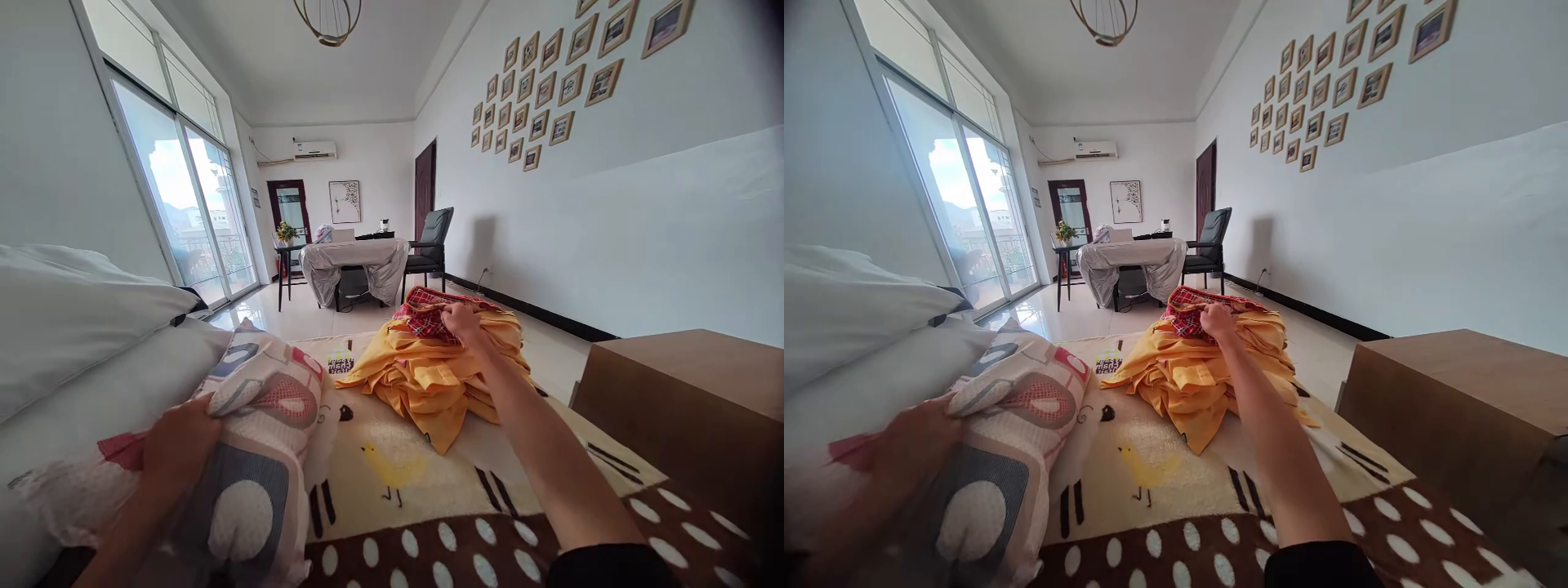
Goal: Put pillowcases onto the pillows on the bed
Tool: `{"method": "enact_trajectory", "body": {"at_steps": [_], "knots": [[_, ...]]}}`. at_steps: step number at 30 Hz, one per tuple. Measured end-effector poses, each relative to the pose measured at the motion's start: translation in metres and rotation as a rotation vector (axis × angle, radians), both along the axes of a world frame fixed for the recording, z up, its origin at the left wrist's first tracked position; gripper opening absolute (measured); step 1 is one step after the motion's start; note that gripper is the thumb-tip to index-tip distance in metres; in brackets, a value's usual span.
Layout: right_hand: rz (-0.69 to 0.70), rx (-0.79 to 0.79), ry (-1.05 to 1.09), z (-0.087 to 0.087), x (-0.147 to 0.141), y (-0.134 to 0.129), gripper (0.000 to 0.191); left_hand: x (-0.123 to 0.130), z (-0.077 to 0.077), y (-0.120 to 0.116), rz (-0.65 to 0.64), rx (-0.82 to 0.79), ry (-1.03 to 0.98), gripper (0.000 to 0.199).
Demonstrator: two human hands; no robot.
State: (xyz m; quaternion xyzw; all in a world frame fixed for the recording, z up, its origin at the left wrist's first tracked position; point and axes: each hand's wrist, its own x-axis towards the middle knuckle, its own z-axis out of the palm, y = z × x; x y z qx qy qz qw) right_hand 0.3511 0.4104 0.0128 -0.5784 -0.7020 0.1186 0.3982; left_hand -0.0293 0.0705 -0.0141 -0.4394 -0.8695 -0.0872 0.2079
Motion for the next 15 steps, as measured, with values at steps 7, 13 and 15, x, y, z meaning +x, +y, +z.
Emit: {"method": "enact_trajectory", "body": {"at_steps": [7, 13, 15], "knots": [[0.15, 0.148, 0.417, 0.09, 0.028, -0.008, 0.037, 0.022, 0.067, 0.049, -0.21, 0.128, 0.46, 0.035], [0.333, 0.102, 0.998, 0.141, 0.064, -0.047, 0.02, -0.013, 0.061, 0.117, -0.243, 0.025, 0.491, 0.045], [0.328, 0.137, 1.021, 0.152, 0.079, -0.059, 0.016, -0.023, 0.037, 0.13, -0.219, 0.019, 0.463, 0.051]]}}
